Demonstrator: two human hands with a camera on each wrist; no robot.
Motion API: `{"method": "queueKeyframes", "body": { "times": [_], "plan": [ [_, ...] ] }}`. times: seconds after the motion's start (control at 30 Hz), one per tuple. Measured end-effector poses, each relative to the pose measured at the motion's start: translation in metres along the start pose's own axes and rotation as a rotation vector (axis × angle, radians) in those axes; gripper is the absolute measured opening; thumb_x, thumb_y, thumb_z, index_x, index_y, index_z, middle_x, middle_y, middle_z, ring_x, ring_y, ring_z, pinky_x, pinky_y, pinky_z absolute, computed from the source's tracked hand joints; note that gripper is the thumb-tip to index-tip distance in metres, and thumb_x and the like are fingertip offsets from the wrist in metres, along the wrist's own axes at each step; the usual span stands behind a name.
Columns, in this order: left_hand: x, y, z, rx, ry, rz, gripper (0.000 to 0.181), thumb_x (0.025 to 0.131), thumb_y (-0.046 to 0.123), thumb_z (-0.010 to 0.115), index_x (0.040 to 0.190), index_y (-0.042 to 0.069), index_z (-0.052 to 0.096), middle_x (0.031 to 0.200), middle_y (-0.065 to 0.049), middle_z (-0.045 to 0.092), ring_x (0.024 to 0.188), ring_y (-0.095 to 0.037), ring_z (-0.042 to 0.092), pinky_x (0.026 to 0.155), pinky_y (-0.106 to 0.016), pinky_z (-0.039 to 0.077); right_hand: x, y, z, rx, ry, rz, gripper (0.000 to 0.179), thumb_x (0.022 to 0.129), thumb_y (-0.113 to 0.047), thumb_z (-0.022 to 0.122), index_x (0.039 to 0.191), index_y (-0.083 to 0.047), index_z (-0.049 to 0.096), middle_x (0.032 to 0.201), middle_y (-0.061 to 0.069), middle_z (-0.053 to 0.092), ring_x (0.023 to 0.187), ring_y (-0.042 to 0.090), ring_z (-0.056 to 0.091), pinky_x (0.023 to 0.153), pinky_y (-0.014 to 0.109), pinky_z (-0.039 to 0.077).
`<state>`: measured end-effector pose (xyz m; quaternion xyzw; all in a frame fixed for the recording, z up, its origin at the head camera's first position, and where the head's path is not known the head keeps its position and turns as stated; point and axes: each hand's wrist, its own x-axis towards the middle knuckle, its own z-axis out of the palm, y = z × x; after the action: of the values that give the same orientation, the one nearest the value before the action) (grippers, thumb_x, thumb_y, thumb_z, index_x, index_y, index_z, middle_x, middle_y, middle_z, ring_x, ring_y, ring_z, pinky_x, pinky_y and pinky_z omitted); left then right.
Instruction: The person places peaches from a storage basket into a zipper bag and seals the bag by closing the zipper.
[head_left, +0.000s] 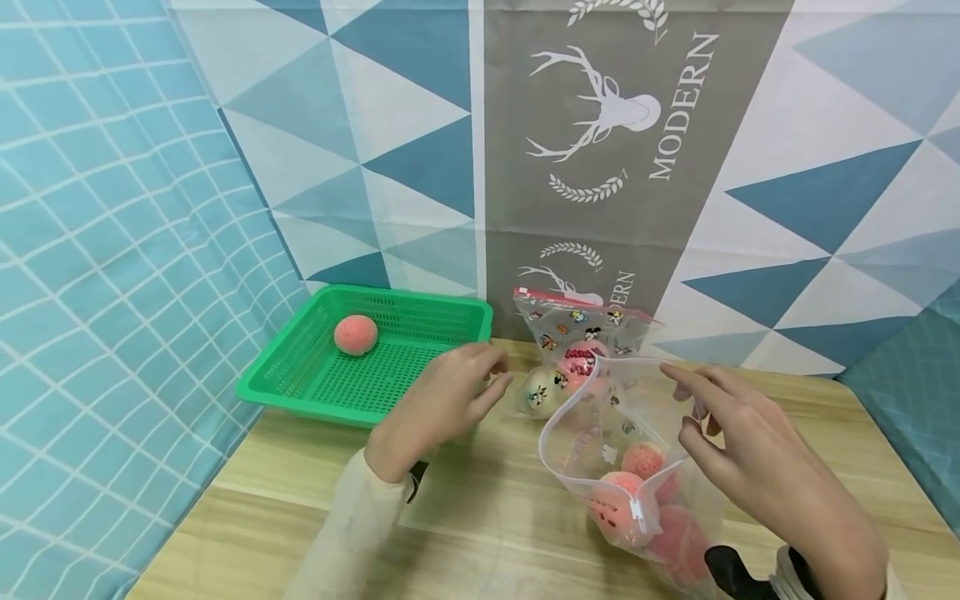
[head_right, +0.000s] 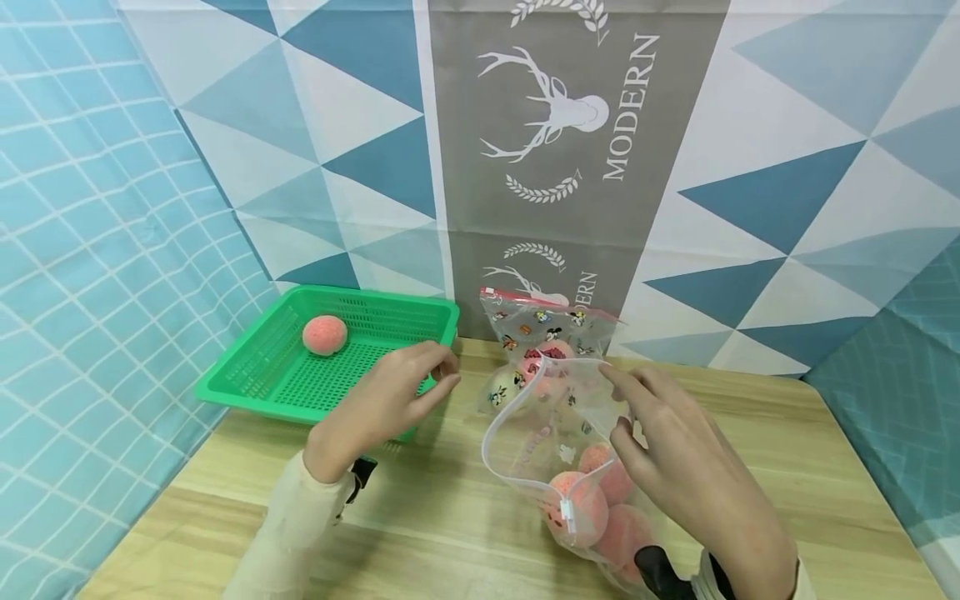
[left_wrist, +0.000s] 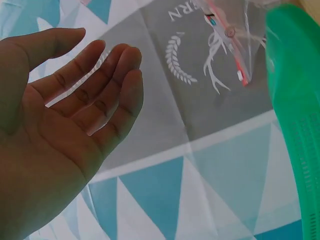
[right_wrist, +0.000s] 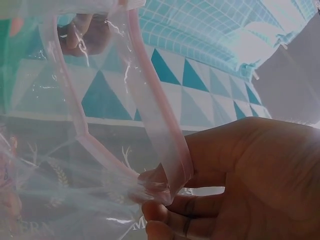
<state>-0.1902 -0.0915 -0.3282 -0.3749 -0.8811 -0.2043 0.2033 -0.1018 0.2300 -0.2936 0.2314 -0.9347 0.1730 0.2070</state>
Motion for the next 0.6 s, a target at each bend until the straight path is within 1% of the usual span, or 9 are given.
{"method": "queueKeyframes", "body": {
  "times": [0.2,0.33,0.47,0.6],
  "plan": [
    [-0.001,-0.017,-0.001,-0.006,-0.024,-0.085,0.006,0.095,0.013,0.066,0.100,0.010,0.065,0.093,0.001,0.063,0.083,-0.013,0.059,0.071,-0.028,0.051,0.000,0.000,0.001,0.006,0.011,-0.003,0.058,0.079,0.003,0.070,0.135,-0.009,0.059,0.101,-0.004,0.060,0.074,0.005,0.049,0.057,0.024,0.044],
    [-0.001,-0.031,0.001,-0.010,-0.032,-0.133,0.015,0.095,0.014,0.067,0.109,0.008,0.065,0.108,-0.005,0.065,0.098,-0.020,0.062,0.083,-0.035,0.054,0.000,0.000,0.002,0.010,0.016,0.001,0.058,0.079,0.004,0.069,0.134,-0.010,0.060,0.102,-0.004,0.060,0.074,0.004,0.049,0.057,0.024,0.044],
    [-0.003,-0.045,-0.001,-0.005,-0.041,-0.188,0.024,0.096,0.015,0.066,0.118,0.006,0.064,0.120,-0.008,0.064,0.113,-0.024,0.059,0.095,-0.039,0.051,-0.001,0.000,0.003,0.018,0.024,-0.002,0.057,0.079,0.005,0.068,0.134,-0.010,0.060,0.102,-0.004,0.060,0.075,0.004,0.049,0.058,0.024,0.044],
    [-0.007,-0.058,-0.009,-0.008,-0.039,-0.251,0.030,0.097,0.017,0.065,0.125,0.005,0.061,0.126,-0.010,0.061,0.120,-0.026,0.055,0.098,-0.042,0.049,0.000,0.001,0.002,0.019,0.026,-0.010,0.057,0.079,0.005,0.068,0.134,-0.010,0.060,0.102,-0.003,0.060,0.075,0.004,0.050,0.057,0.024,0.043]
  ]
}}
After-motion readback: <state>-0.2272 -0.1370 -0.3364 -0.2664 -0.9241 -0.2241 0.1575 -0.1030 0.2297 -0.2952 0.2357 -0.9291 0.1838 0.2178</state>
